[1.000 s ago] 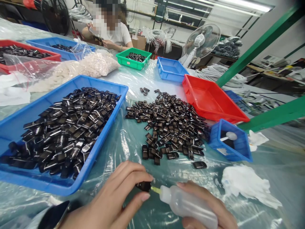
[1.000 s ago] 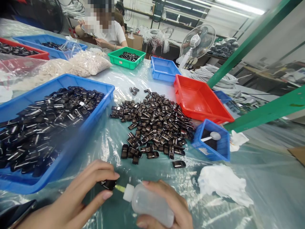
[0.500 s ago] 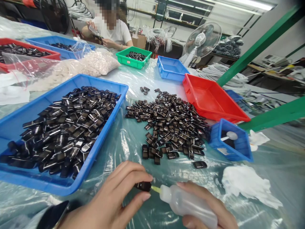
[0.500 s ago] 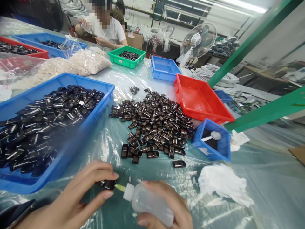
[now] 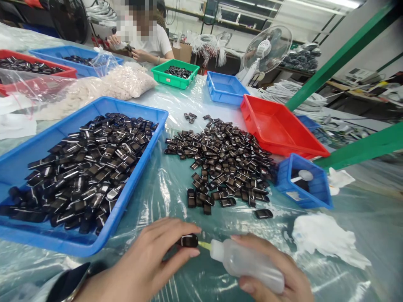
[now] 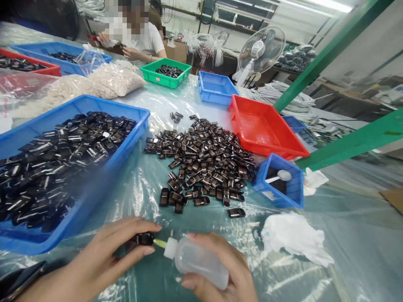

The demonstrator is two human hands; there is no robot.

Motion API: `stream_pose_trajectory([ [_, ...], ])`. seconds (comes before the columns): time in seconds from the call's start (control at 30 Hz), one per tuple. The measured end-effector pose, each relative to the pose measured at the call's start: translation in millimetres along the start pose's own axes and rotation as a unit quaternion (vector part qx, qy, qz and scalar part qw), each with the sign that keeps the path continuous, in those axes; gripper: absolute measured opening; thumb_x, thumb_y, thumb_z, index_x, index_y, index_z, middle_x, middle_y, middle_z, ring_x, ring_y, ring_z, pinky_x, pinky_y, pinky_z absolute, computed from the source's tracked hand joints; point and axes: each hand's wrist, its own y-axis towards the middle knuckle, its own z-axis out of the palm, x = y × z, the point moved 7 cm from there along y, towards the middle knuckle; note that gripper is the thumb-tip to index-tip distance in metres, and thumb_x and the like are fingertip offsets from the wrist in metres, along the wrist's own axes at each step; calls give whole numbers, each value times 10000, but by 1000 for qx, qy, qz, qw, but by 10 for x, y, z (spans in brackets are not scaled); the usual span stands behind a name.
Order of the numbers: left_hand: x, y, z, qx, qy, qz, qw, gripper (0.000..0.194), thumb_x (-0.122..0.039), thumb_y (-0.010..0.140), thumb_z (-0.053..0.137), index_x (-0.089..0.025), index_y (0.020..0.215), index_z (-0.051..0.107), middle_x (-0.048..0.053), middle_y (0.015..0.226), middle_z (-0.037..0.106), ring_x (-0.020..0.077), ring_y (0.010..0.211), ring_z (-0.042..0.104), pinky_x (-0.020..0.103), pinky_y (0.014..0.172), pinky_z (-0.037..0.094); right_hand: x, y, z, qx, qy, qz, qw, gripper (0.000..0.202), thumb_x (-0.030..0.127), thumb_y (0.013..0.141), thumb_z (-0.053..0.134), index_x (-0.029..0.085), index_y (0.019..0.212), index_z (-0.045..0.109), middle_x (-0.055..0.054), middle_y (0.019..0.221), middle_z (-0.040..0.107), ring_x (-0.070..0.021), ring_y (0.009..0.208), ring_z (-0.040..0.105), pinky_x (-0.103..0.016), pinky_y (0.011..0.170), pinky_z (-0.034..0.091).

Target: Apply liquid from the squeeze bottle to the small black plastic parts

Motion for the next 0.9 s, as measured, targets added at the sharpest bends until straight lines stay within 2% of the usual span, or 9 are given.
stream_pose_trajectory([
  [0.13, 29, 24, 5, 14, 18, -7, 1000, 162, -318, 990, 447, -216, 1012, 571, 23, 841, 654, 198, 719, 632, 307, 615, 488, 15, 29, 5, 15, -5, -28, 999, 279, 558, 779, 641, 355, 960, 706, 14, 719, 705, -160, 539, 654, -217, 452, 524],
  [0.2, 35, 15, 9, 33, 31, -25, 999, 181, -330, 992, 426, -213, 1063, 544, 41, 887, 602, 213, 765, 608, 325, 633, 494, 4, 24, -3, 15, -8, -39, 999, 281, 546, 787, 641, 346, 976, 699, 7, 732, 702, -164, 547, 652, -218, 446, 520],
  [0.3, 8, -15, -1, 48, 27, -37, 998, 220, -339, 995, 409, -225, 1173, 472, 54, 991, 543, 228, 895, 576, 355, 757, 502, 42, 36, -14, 28, -7, -80, 996, 292, 524, 792, 648, 336, 1013, 682, 12, 715, 691, -161, 530, 645, -214, 425, 512],
  [0.4, -16, -46, 5, 68, 32, -40, 996, 220, -337, 1003, 394, -245, 1193, 455, 46, 1022, 527, 219, 937, 551, 341, 814, 488, 115, 86, -25, 46, -23, -106, 993, 317, 534, 775, 664, 331, 1018, 666, 31, 670, 686, -149, 506, 639, -206, 432, 521],
  [0.47, -18, -60, 30, 86, 40, -41, 995, 219, -342, 1002, 402, -254, 1194, 460, 41, 1014, 524, 213, 921, 544, 325, 794, 486, 164, 120, -29, 50, -46, -114, 991, 317, 553, 769, 656, 330, 995, 663, 41, 666, 702, -143, 515, 647, -197, 443, 525],
  [0.57, -46, -55, 39, 78, 40, -12, 996, 220, -355, 1005, 388, -238, 1165, 482, 39, 962, 526, 209, 849, 536, 318, 731, 471, 211, 132, -18, 54, -41, -130, 989, 333, 567, 784, 629, 322, 1007, 658, 40, 671, 710, -139, 522, 643, -203, 458, 524],
  [0.67, -65, -36, 14, 50, 32, 10, 998, 235, -362, 1011, 368, -216, 1144, 496, 40, 932, 532, 203, 813, 532, 310, 716, 451, 188, 110, -7, 62, -18, -122, 990, 341, 555, 769, 657, 330, 1025, 656, 48, 636, 680, -140, 494, 616, -216, 435, 501],
  [0.8, -63, -30, 32, 73, 35, 10, 997, 195, -333, 1001, 409, -214, 1132, 492, 38, 929, 533, 202, 800, 524, 308, 706, 447, 107, 69, 4, 94, -29, -78, 992, 337, 531, 749, 691, 375, 1045, 655, 58, 677, 683, -144, 512, 627, -224, 453, 517],
  [0.9, -56, -40, 40, 85, 35, -1, 996, 175, -319, 994, 431, -220, 1129, 482, 36, 942, 531, 204, 822, 531, 314, 718, 455, 94, 48, -5, 105, -29, -72, 992, 362, 530, 759, 682, 404, 1094, 629, 60, 707, 693, -146, 522, 632, -230, 468, 527],
])
